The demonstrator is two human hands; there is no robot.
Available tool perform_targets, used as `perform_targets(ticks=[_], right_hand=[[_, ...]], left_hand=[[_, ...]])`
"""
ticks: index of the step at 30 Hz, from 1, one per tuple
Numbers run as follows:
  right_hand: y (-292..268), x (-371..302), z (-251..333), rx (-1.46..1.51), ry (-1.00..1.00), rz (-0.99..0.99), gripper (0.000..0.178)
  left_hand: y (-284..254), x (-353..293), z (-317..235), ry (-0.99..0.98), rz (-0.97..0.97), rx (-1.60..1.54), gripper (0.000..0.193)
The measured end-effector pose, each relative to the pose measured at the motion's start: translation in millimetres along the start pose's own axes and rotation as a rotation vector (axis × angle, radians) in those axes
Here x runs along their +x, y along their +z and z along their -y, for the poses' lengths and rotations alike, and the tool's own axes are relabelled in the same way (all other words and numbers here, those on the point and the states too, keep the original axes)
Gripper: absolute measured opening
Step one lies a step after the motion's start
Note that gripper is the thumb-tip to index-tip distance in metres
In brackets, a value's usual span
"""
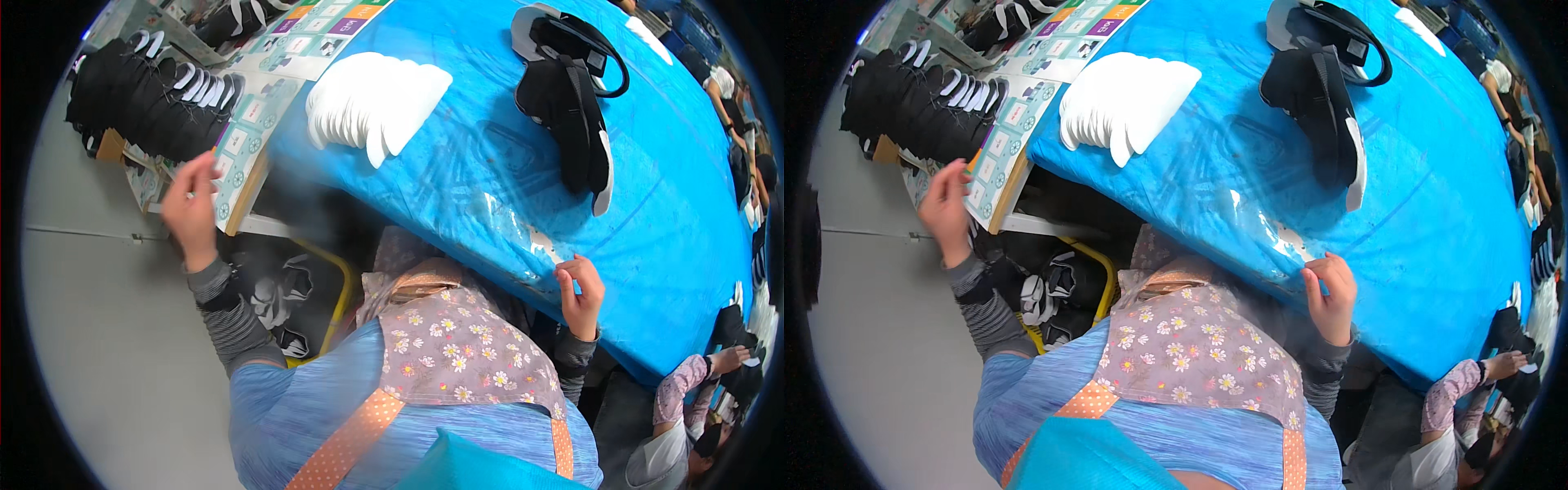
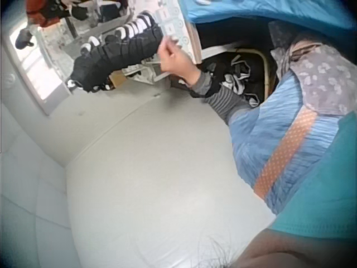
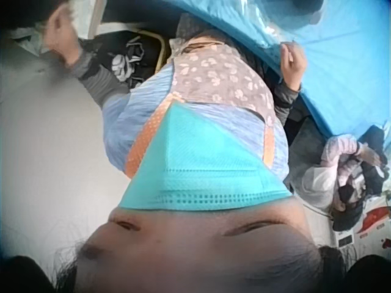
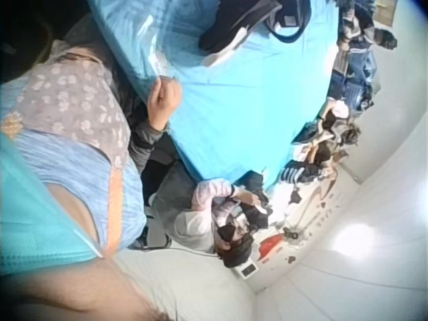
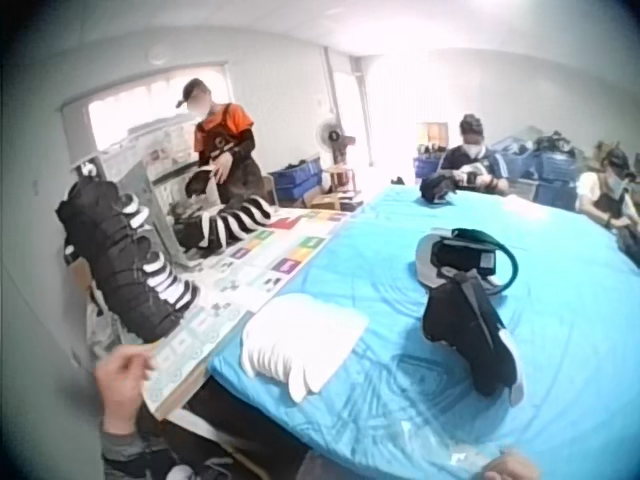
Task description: The person inserts white padding components into black shoe uppers by hand, carefully aligning and pressing them into place.
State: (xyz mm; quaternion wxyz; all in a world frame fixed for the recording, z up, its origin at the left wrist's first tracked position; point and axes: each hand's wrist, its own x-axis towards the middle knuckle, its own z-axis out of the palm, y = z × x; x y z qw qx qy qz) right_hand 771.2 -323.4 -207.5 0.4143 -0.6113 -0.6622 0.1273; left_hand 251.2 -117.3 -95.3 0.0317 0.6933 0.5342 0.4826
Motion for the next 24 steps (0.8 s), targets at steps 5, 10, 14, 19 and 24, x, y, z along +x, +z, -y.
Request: perform_targets(ticks=[5, 10, 14, 19, 24], right_hand=[[15, 6, 14, 0.03, 0.051, -0.108, 0.008], [18, 23, 31, -0.052, -0.089, -0.106, 0.016], [4, 18, 32, -0.106, -0.092, -0.027, 0.014], [2, -17, 16, -0.157, 0.087, -0.017, 0.01], [1, -21, 14, -0.109, 0.132, -0.051, 0.01]], left_hand=[[4, 30, -65, 0.675, -0.168, -0.317, 0.039], [163, 1, -73, 0.236, 0.254, -0.05, 0.014], [237, -43, -49, 0.343, 0.231, 0.375, 0.056], [249, -35, -34, 0.245, 0.232, 0.385, 0.055], [257, -26, -27, 0.314, 0.127, 0.313, 0.037]])
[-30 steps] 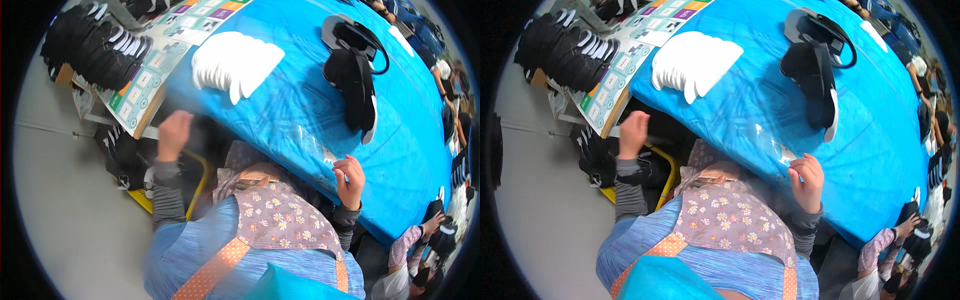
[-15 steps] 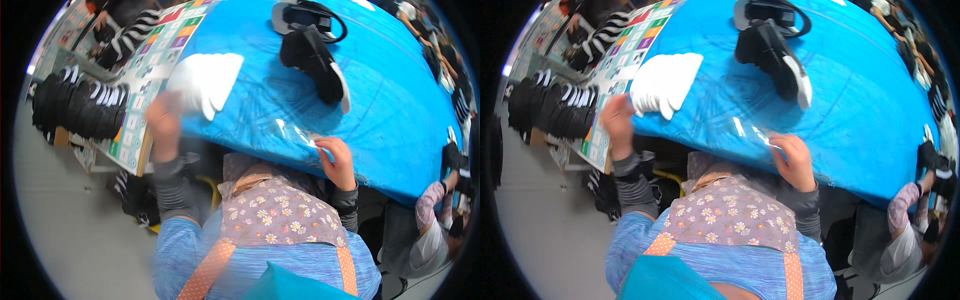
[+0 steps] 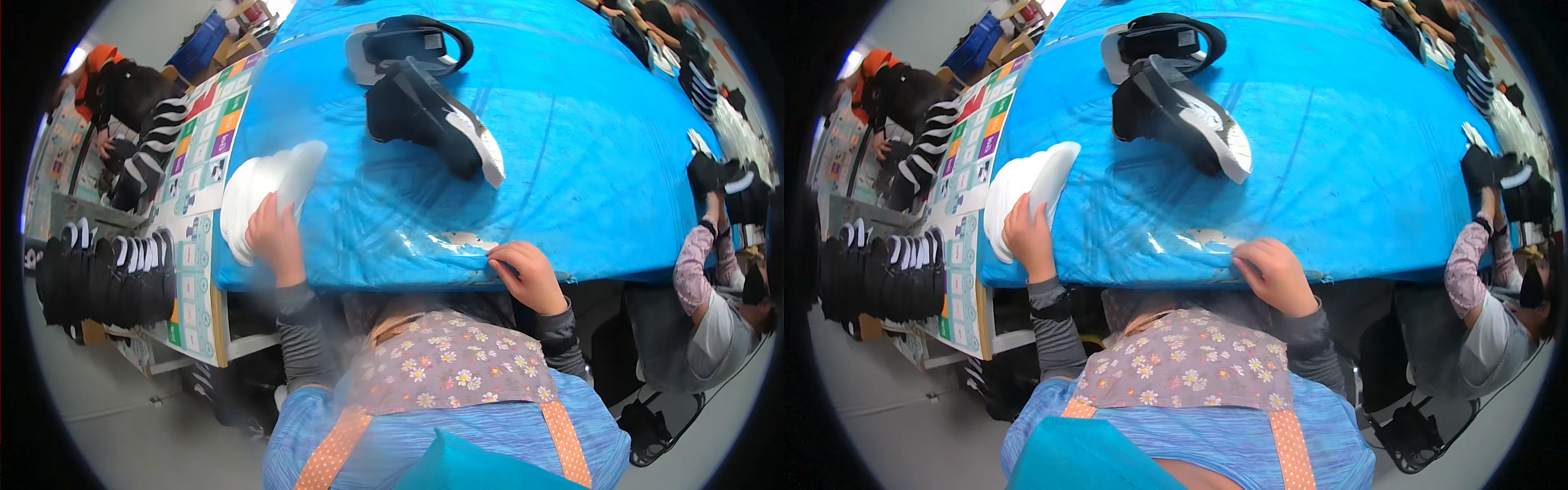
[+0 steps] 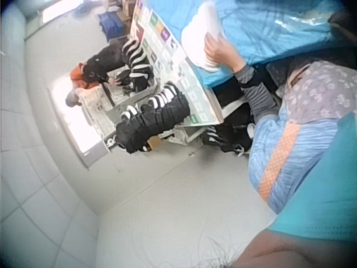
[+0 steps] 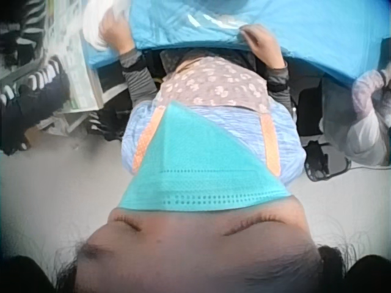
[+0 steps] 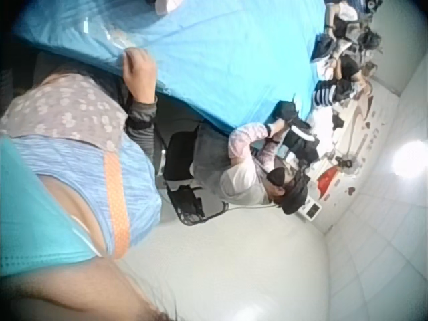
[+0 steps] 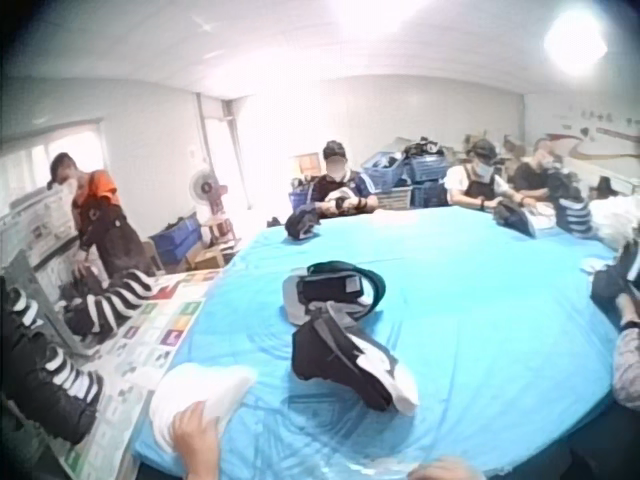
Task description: The person inserts white padding components into black shoe uppers by hand, carefully aligning and pressing them into place.
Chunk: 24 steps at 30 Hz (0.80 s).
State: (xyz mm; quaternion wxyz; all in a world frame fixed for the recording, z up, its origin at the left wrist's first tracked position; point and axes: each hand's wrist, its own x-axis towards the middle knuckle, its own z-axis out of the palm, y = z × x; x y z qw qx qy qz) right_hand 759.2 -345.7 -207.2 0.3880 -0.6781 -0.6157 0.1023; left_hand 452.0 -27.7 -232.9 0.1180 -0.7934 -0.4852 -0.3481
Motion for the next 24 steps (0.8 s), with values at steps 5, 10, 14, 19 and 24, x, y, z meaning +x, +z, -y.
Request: perform_targets(ticks=[5, 10, 14, 19, 24], right_hand=[[2, 24, -2, -0.001, -0.069, -0.023, 0.021], [20, 64, 27, 0.156, -0.279, -0.249, 0.046], [20, 76, 26, 0.0, -0.519, 0.016, 0.042], [36, 36, 5, 0.168, -0.181, -0.159, 0.02], [34, 43, 6, 0.551, 0.228, -0.217, 0.025]], left_hand=[[-37, -7, -33, -0.419, -0.084, -0.513, 0.024], [-96, -10, -96, -0.439, 0.589, -1.267, 0.044], [-89, -5, -106, -0.529, 0.978, -1.519, 0.046], [-86, -9, -101, -0.679, 1.009, -1.864, 0.064], [-37, -48, -140, -0.032, 0.436, -1.368, 0.096]])
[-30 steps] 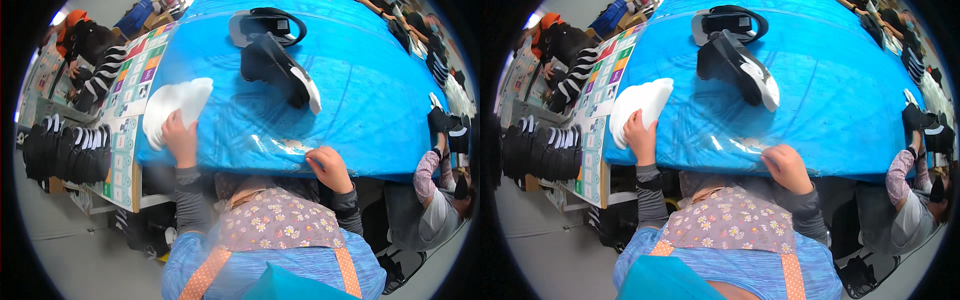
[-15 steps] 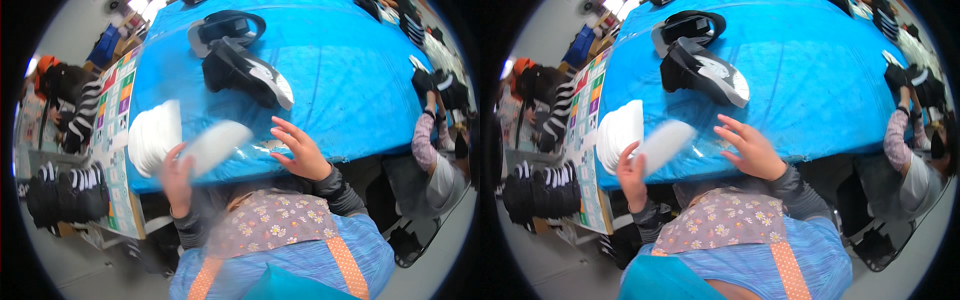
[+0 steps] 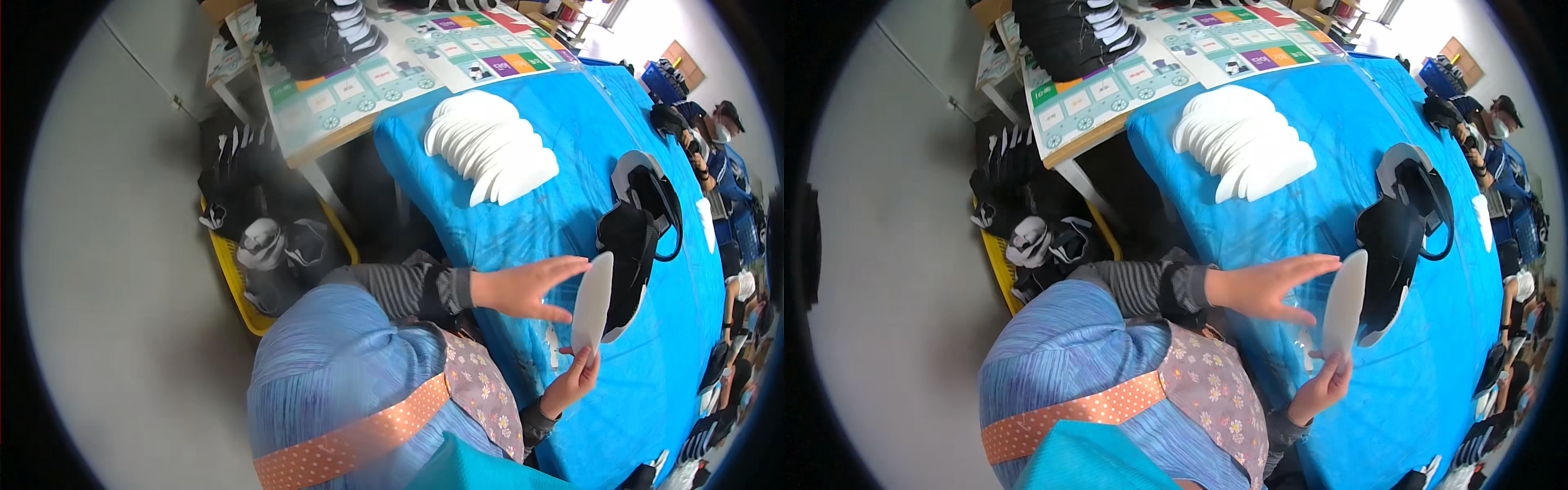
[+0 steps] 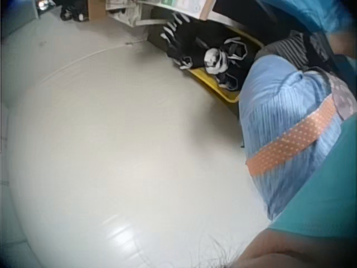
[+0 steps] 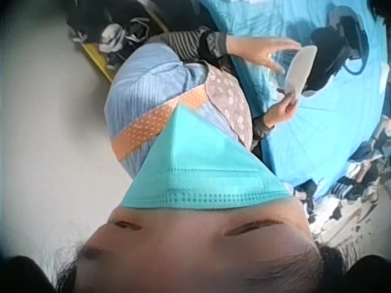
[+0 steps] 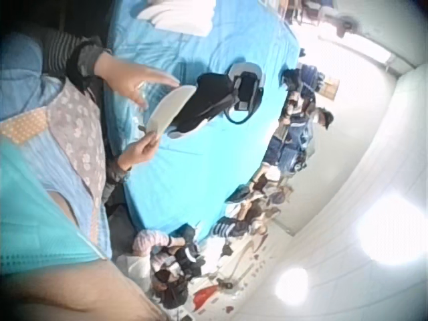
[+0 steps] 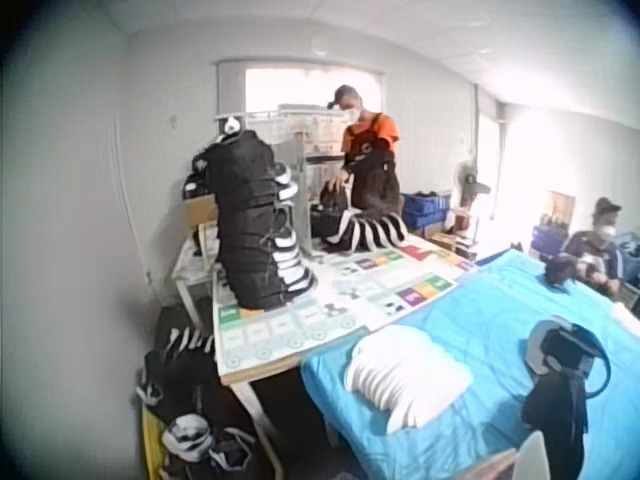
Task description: The person inserts white padding components into black shoe uppers by hand, carefully aligning and pressing them into place.
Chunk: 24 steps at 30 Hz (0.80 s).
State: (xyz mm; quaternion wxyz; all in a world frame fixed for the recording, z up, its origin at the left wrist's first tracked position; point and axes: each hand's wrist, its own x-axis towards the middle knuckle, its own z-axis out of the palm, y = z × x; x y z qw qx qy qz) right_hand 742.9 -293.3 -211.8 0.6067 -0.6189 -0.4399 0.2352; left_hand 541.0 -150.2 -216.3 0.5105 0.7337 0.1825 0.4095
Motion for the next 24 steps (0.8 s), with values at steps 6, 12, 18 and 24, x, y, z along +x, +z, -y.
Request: perform_targets(ticks=[6, 12, 18, 24], right_hand=[[19, 4, 26, 0.069, -0.134, 0.329, 0.025], [1, 3, 29, 0.044, -0.119, 0.503, 0.023], [-8, -4, 10, -0.013, -0.113, 0.426, 0.025], [4, -1, 27, 0.016, -0.028, 0.304, 0.078]], left_hand=[[18, 9, -11, 0.17, -0.173, 0.349, 0.117], [8, 10, -14, 0.295, -0.164, 0.292, 0.109], [19, 3, -18, 0.218, 0.026, 0.07, 0.068], [18, 20, -21, 0.25, 0.098, 0.018, 0.053]])
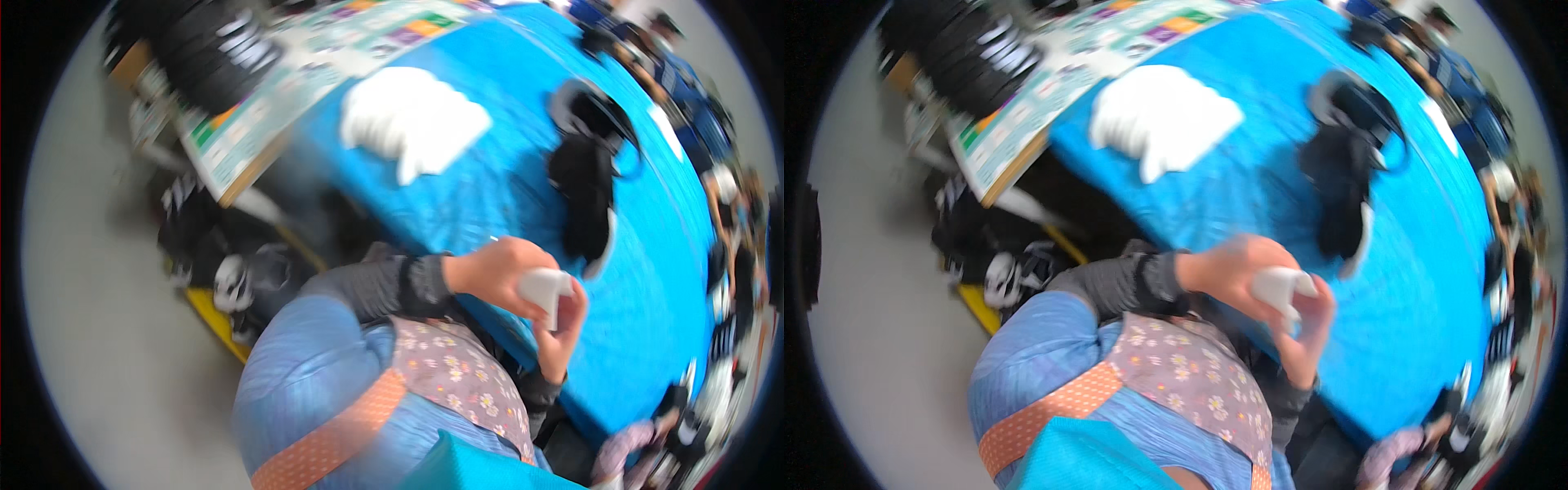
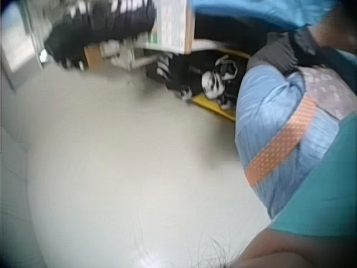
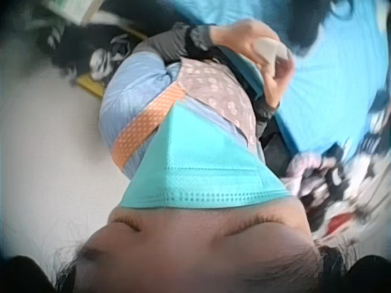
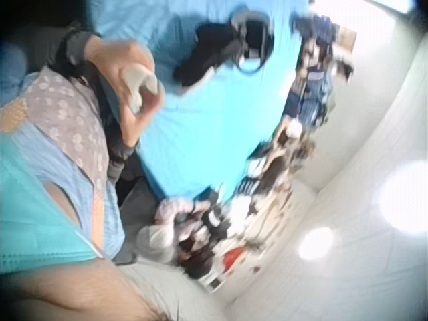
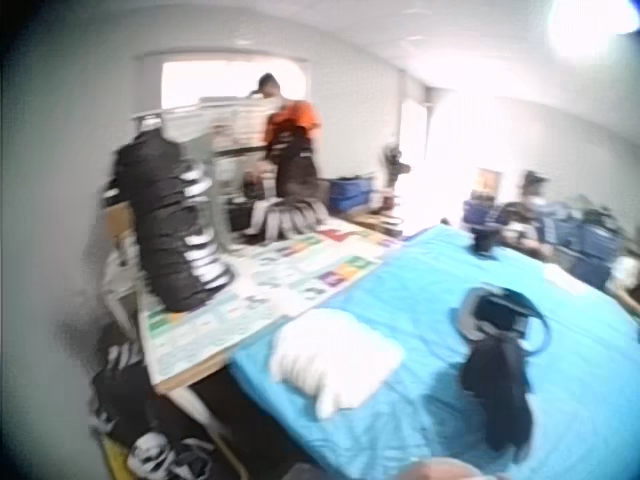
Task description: The person inserts white padding components into black shoe uppers by hand, carefully aligning and pressing them into place.
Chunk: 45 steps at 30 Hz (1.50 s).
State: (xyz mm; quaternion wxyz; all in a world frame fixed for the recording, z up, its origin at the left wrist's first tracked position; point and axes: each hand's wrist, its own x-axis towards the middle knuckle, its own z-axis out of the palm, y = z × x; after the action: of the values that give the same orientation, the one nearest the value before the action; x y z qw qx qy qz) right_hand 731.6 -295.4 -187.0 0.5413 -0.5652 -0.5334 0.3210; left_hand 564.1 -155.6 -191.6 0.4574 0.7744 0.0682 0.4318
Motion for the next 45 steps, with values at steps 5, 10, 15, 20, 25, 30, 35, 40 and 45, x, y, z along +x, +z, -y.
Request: perform_targets(ticks=[5, 10, 15, 20, 25, 30, 35, 40, 45], right_hand=[[-13, -10, 7, 0.044, 0.025, 0.07, 0.086], [-39, -25, 4, 0.077, -0.065, -0.058, 0.091], [-61, -39, 2, 0.009, -0.053, -0.231, 0.092], [-52, -43, 10, -0.031, -0.107, -0.289, 0.094], [-69, -59, 2, -0.089, -0.12, -0.455, 0.091], [-82, -65, -8, -0.014, -0.111, -0.542, 0.085], [-70, -39, 14, 0.049, -0.148, -0.442, 0.084], [-31, -11, 13, 0.006, -0.152, -0.228, 0.083], [-7, -8, -3, 0.022, -0.053, -0.199, 0.085]], left_hand=[[-6, 25, -12, 0.008, 0.249, 0.018, 0.061], [-10, 74, -14, 0.077, 0.242, 0.032, 0.047], [-12, 180, 33, -0.131, -0.169, 0.03, 0.041], [-53, 235, 151, -0.553, -0.102, 0.602, 0.057], [-33, 226, 133, -0.642, 0.179, 0.133, 0.054], [-50, 142, 83, -0.237, 0.079, 0.196, 0.06], [-48, 61, 11, -0.27, -0.121, 0.239, 0.059], [-42, 25, -20, -0.296, -0.002, 0.456, 0.058], [-54, 22, -13, -0.309, 0.048, 0.348, 0.095]])
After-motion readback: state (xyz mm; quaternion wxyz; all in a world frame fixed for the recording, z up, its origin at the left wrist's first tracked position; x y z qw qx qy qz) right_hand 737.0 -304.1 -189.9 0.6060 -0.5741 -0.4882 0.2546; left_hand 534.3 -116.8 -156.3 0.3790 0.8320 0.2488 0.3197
